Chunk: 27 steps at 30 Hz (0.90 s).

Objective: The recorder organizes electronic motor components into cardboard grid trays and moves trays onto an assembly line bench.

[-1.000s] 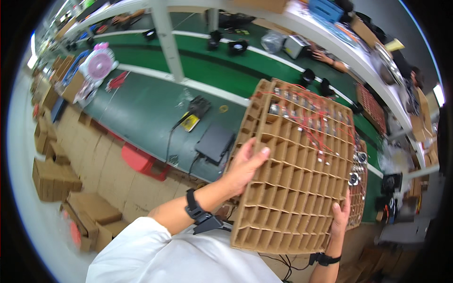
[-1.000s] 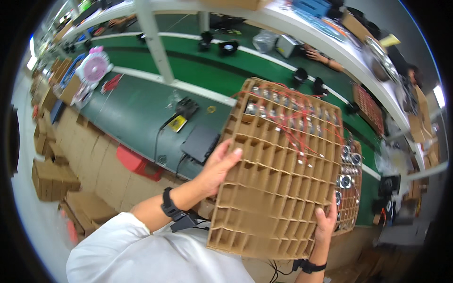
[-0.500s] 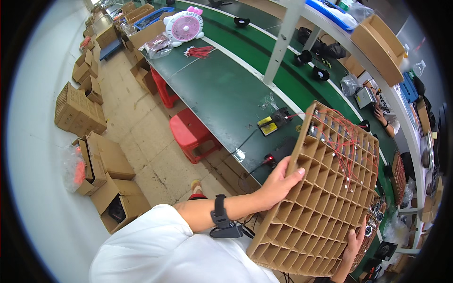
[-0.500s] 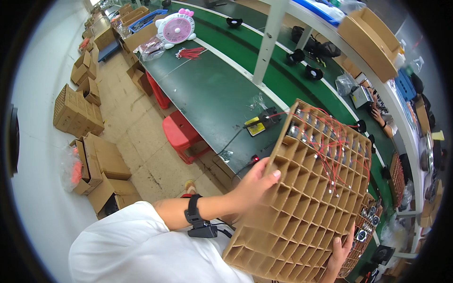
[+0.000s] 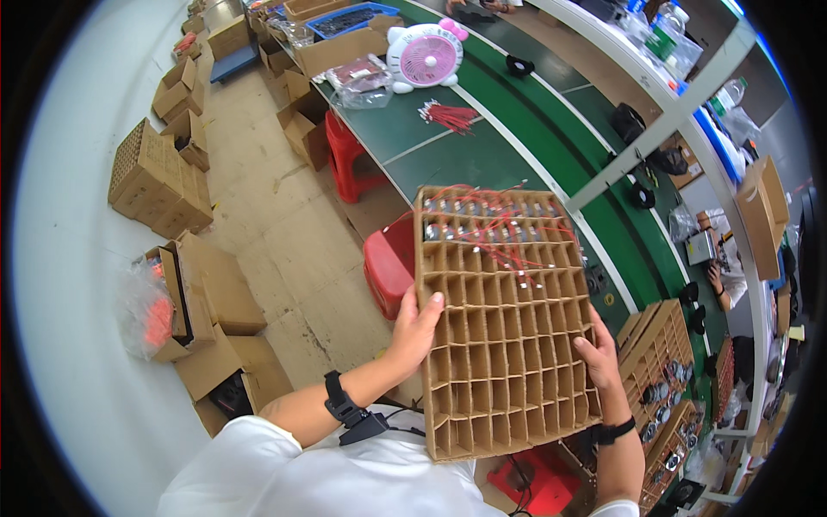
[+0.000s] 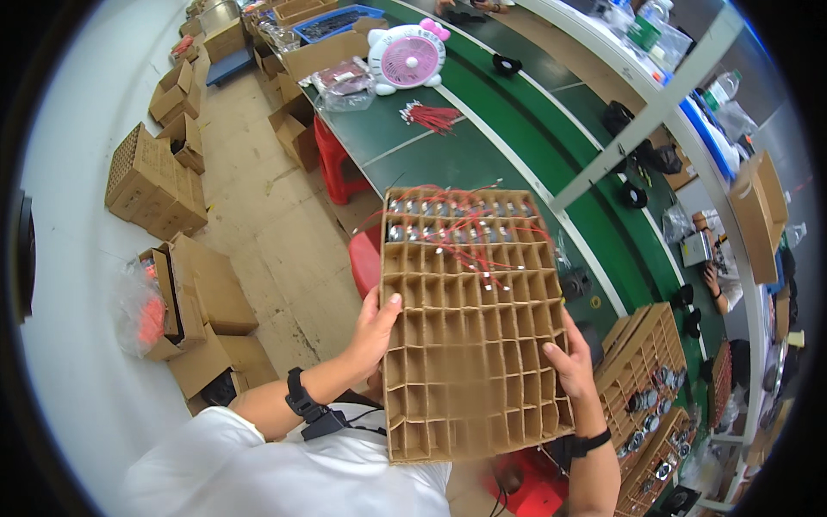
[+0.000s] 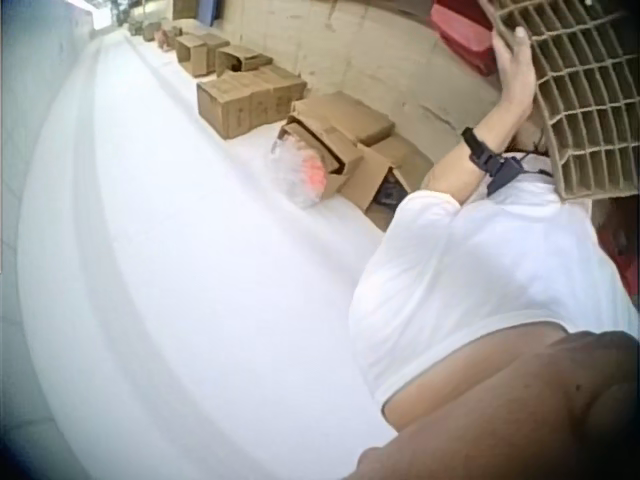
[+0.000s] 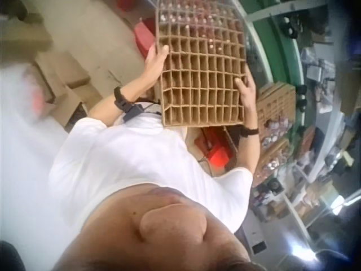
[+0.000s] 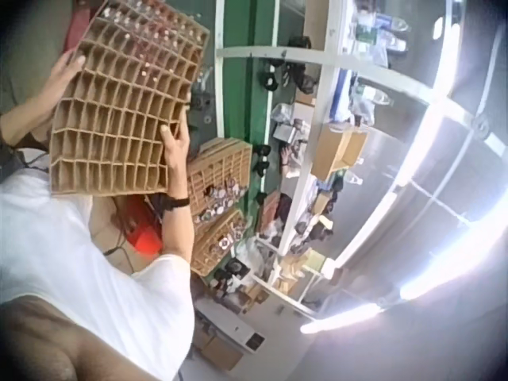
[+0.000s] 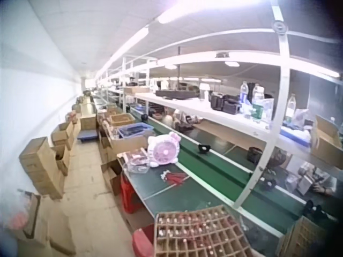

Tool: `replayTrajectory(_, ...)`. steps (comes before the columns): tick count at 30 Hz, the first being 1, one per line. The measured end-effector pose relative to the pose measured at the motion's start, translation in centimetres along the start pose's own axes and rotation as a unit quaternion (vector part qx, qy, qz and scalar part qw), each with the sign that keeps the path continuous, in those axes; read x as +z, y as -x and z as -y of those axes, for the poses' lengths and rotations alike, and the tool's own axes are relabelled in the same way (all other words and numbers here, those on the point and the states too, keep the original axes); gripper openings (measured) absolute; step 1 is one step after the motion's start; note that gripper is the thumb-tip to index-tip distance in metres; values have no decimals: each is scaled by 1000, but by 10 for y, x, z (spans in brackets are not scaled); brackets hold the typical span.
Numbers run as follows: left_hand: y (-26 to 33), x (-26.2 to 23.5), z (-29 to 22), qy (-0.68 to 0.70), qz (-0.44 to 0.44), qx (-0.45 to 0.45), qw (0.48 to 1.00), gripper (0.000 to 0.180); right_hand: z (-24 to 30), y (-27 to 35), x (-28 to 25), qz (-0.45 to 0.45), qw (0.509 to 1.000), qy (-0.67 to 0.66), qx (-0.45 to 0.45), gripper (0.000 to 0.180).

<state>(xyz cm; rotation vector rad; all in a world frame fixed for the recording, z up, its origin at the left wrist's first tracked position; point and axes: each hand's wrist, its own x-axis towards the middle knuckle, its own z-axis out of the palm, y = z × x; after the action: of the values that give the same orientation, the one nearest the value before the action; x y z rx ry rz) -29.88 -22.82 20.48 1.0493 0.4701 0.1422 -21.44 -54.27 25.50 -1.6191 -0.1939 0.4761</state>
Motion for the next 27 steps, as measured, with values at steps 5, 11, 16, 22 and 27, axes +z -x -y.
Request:
replayTrajectory(5, -29, -57, 23, -30, -73, -9, 997, 48, -14, -97, 30, 111, 993, 37, 22, 72)
replayTrajectory(11, -53, -64, 63, -99, -127, -59, 985, 61, -25, -211, 18, 217, 973, 57, 60, 72)
replayTrajectory(16, -67, -24, 85, -171, -52, -62, 982, 58, -2, -308, -17, 317, 922, 213, 59, 65)
replayTrajectory(22, -127, 27, 108, 50, 107, -360, 925, 61, 14, -431, -14, 359, 856, 371, 23, 55)
replayTrajectory(27, -159, 64, 129, 100, 91, -394, 909, 55, -23, -478, -2, 225, 803, 544, -96, 46)
